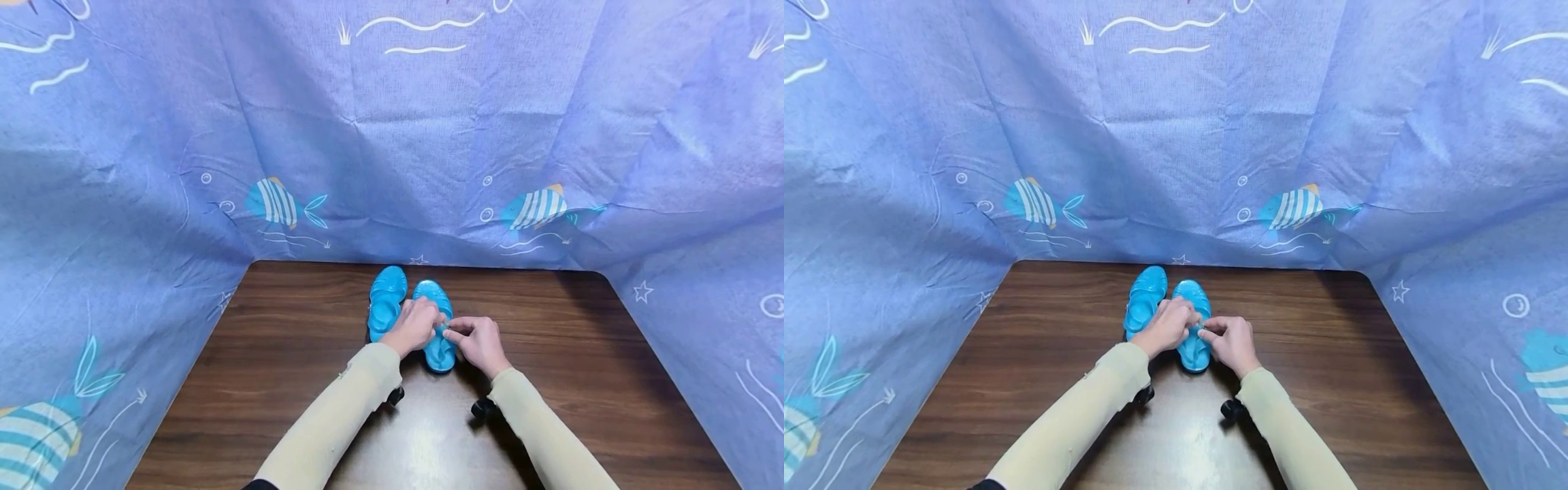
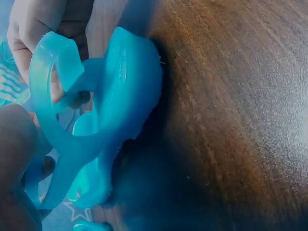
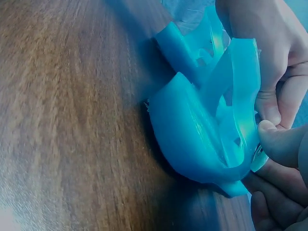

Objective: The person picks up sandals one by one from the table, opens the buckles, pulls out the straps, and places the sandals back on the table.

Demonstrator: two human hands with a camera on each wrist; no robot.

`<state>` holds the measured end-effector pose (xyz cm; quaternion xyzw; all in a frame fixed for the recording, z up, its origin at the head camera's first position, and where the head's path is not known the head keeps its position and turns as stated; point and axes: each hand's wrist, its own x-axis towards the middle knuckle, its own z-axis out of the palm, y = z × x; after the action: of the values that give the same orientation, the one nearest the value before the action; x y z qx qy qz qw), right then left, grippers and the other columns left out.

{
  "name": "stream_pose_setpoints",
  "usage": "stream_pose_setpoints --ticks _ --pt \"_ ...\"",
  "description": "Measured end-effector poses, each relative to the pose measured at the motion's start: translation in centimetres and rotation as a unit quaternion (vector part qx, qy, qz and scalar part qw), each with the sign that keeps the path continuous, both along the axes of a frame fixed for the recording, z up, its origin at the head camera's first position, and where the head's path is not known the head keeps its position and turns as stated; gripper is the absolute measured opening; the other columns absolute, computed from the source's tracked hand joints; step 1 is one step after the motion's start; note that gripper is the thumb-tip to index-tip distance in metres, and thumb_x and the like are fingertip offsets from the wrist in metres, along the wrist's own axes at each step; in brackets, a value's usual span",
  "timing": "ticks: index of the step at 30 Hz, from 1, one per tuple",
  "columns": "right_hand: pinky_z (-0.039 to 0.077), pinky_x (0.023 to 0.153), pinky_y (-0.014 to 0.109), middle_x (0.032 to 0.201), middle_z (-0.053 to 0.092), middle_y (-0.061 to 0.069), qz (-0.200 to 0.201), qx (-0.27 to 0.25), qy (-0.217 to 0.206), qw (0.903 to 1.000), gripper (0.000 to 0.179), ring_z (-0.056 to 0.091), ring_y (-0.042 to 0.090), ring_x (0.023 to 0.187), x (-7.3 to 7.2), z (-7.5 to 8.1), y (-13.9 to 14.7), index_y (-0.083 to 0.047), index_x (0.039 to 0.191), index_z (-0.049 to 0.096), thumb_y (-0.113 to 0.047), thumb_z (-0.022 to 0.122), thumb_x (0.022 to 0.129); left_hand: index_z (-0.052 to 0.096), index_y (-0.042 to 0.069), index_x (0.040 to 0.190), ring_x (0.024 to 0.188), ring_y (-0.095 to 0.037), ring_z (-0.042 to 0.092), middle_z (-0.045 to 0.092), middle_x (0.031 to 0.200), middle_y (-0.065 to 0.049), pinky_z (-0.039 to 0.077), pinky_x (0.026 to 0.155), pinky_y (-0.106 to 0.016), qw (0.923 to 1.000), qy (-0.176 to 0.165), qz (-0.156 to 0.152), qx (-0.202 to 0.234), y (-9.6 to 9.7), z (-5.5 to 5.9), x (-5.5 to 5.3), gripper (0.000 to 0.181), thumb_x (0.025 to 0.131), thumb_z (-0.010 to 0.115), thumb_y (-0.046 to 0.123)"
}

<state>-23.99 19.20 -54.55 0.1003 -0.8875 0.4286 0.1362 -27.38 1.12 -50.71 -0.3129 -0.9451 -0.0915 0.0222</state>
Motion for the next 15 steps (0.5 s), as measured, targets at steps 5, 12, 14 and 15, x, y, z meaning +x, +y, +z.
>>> stream_pose_setpoints --ticks 5,12,14,15 --pt "0.060 0.071 0.032 0.087 0.081 0.001 -0.002 0.008 -0.002 1.0000 0.014 0.077 0.018 0.082 0.00 0.22 -0.10 -0.011 0.095 0.086 -0.018 0.091 0.083 0.072 0.025 0.080 0.091 -0.017 0.054 0.063 0.081 0.011 0.043 0.099 -0.049 0.9999 -0.006 -0.012 0.003 -0.22 0.28 -0.26 0.025 0.098 0.071 0.008" --pt "0.059 0.068 0.028 0.086 0.081 0.001 -0.004 0.017 -0.003 0.9998 0.014 0.077 0.016 0.079 0.18 0.48 -0.33 -0.011 0.095 0.086 -0.016 0.091 0.083 0.085 0.033 0.099 0.100 -0.014 0.071 0.078 0.095 0.017 0.038 0.113 -0.057 0.9993 0.003 -0.032 0.020 -0.05 0.80 -0.40 0.021 0.102 0.071 0.018" --pt "0.058 0.068 0.027 0.086 0.081 0.000 -0.005 0.016 -0.005 0.9998 0.013 0.077 0.015 0.079 0.23 0.55 -0.37 -0.012 0.095 0.086 -0.016 0.091 0.083 0.084 0.032 0.099 0.100 -0.013 0.072 0.078 0.098 0.017 0.037 0.114 -0.057 0.9993 0.003 -0.029 0.023 0.04 0.98 -0.31 0.021 0.101 0.071 0.015" --pt "0.059 0.068 0.027 0.086 0.081 0.000 -0.004 0.015 -0.006 0.9999 0.013 0.077 0.015 0.079 0.28 0.61 -0.39 -0.012 0.095 0.086 -0.016 0.091 0.083 0.084 0.031 0.098 0.099 -0.013 0.072 0.078 0.097 0.017 0.037 0.114 -0.057 0.9993 0.003 -0.027 0.024 0.07 0.98 -0.29 0.021 0.101 0.072 0.015"
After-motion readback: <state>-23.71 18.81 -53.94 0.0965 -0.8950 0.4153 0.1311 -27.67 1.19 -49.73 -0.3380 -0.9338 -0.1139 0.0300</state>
